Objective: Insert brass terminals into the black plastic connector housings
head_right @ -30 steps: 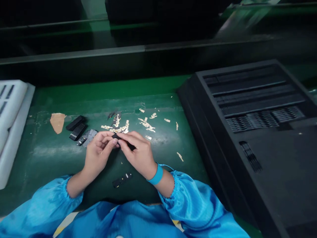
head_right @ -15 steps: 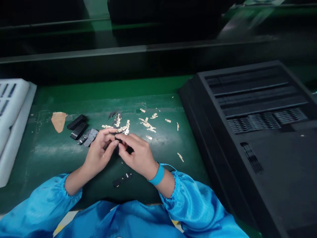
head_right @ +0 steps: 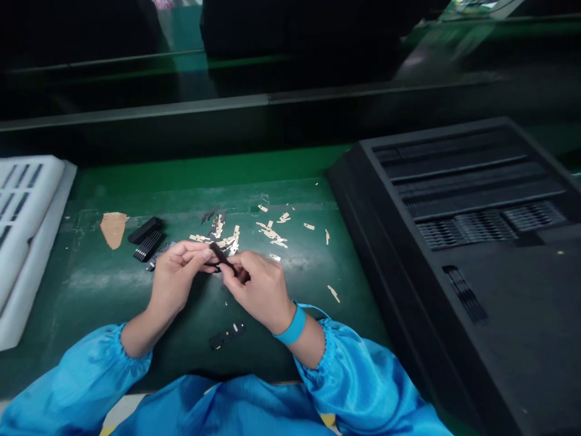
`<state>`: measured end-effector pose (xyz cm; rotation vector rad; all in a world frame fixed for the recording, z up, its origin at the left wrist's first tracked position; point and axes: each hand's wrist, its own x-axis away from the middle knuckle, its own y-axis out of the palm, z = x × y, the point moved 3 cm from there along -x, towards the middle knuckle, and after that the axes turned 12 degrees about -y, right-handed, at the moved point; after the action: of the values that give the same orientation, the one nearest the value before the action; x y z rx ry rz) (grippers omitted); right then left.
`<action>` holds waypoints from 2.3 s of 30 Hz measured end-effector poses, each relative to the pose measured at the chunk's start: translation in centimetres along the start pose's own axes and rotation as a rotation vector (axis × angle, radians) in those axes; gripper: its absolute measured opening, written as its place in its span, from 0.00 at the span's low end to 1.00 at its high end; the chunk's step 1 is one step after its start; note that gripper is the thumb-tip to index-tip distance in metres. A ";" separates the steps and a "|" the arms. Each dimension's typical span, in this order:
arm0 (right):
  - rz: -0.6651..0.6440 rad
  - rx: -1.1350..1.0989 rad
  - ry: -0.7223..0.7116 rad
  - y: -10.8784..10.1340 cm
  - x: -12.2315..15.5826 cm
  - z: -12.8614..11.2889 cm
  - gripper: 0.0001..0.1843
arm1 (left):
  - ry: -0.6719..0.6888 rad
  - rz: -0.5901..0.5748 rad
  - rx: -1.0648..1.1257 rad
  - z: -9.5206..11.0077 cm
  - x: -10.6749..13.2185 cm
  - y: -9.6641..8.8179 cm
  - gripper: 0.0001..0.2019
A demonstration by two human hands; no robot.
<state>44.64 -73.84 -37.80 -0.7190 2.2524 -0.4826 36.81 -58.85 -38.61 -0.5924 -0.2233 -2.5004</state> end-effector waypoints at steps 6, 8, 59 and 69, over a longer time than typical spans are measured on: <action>-0.200 -0.046 -0.115 0.4 -0.3 0.4 0.08 | -0.042 -0.072 -0.016 -0.6 -0.1 0.2 0.17; -0.203 -0.265 0.033 0.6 -0.4 0.9 0.12 | -0.031 -0.073 -0.025 -0.4 -0.3 0.0 0.15; 0.060 -0.532 0.427 1.6 -0.7 1.4 0.12 | 0.239 0.058 -0.289 -1.2 0.7 1.6 0.08; 0.094 -0.513 0.435 1.6 -0.7 1.4 0.11 | 0.252 0.066 -0.271 -1.3 0.9 1.6 0.08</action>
<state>45.51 -72.34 -39.15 -0.8092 2.8517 0.0014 36.58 -60.99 -39.28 -0.3748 0.2299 -2.5277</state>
